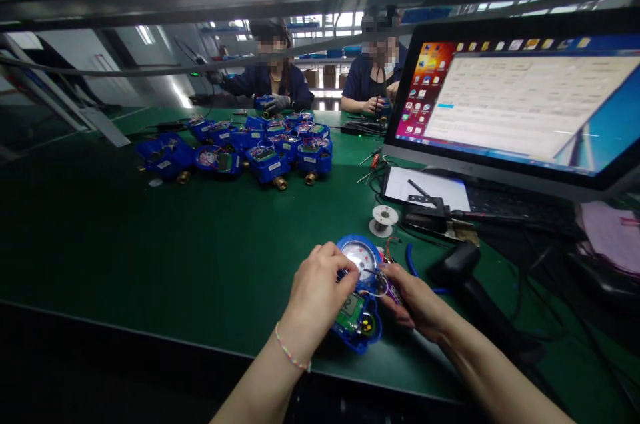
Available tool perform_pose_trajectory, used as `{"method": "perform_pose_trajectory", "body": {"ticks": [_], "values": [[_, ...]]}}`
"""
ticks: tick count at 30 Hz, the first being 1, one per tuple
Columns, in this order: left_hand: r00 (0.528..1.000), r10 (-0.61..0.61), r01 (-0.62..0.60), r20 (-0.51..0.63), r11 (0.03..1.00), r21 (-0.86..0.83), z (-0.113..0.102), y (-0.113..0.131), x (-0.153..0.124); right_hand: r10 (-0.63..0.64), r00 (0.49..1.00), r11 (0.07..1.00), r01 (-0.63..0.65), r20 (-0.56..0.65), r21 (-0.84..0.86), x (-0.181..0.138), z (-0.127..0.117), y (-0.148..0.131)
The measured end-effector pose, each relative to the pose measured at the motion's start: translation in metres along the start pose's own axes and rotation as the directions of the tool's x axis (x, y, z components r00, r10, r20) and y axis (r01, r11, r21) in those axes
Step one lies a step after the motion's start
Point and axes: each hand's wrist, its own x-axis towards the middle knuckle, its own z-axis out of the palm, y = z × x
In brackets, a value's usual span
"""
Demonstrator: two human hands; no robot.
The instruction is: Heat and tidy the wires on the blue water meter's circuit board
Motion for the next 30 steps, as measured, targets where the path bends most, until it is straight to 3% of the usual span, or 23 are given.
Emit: {"method": "perform_pose_trajectory", "body": {"ticks": [7, 30], "values": [[0.999, 0.047, -0.046, 0.001, 0.994, 0.103, 0.003, 0.008, -0.006, -0.015, 1.000, 0.998, 0.015, 0.002, 0.056, -0.003, -0.003, 0.007], [0.997, 0.071, -0.071, 0.005, 0.989, 0.132, 0.011, 0.011, -0.010, -0.004, 0.997, 0.995, -0.004, 0.078, 0.102, -0.010, -0.009, 0.021]]}}
